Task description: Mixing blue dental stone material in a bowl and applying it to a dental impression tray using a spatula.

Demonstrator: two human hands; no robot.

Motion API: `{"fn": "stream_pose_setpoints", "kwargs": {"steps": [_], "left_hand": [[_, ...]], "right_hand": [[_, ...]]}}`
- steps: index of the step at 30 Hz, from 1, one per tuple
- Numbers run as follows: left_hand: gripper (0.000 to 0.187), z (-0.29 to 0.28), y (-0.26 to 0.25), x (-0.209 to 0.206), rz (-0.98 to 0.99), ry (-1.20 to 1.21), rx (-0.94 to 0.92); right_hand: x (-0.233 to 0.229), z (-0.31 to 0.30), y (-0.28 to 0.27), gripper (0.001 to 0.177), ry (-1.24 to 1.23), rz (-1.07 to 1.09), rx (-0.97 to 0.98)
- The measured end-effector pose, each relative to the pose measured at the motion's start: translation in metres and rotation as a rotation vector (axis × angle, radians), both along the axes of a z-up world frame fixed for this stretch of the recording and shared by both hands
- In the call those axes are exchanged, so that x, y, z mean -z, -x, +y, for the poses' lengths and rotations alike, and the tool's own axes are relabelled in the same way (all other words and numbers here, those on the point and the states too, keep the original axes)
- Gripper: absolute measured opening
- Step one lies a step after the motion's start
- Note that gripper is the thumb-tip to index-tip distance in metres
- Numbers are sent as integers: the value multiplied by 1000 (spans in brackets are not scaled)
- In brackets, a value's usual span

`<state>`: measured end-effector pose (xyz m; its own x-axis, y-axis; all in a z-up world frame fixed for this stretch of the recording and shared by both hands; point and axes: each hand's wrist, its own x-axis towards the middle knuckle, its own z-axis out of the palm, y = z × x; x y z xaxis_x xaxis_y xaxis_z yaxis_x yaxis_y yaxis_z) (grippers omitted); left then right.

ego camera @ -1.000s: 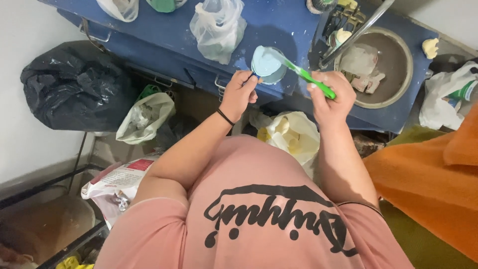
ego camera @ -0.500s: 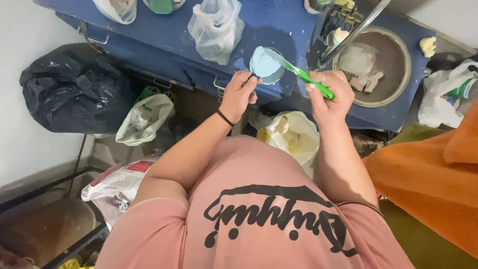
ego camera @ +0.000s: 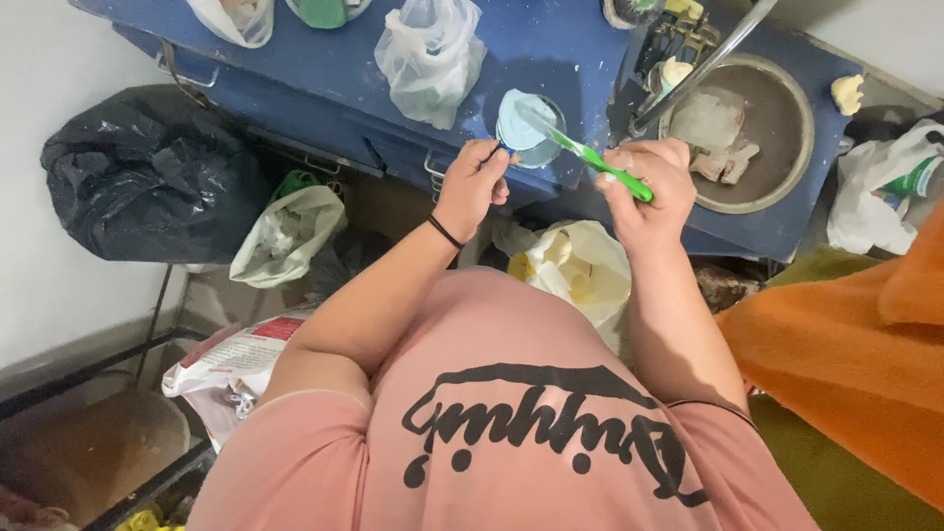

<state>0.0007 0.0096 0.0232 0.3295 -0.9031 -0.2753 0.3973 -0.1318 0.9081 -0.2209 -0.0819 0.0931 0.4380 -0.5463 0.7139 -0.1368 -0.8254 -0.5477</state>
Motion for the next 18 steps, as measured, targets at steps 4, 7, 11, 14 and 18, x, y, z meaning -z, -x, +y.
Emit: {"fn": "stream_pose_setpoints", "kwargs": {"steps": [4,7,11,14,18], "left_hand": [[26,2,-2,-7,-6,2,5],[28,-1,-7,-12,11,10,26],[26,-2,-13,-11,25,1,52],[25,-4,-20,-13,29,1,57],[27,0,-28,-6,28,-31,73]], "right_hand": [[3,1,-1,24,-13,-11,20],[-4,0,-9,25,27,13,12],[-5,0,-12,24,-4,-3,49],[5,-6,-11,27,-102,-151,96],[27,-13,-14,12,-382,-379,218]]}}
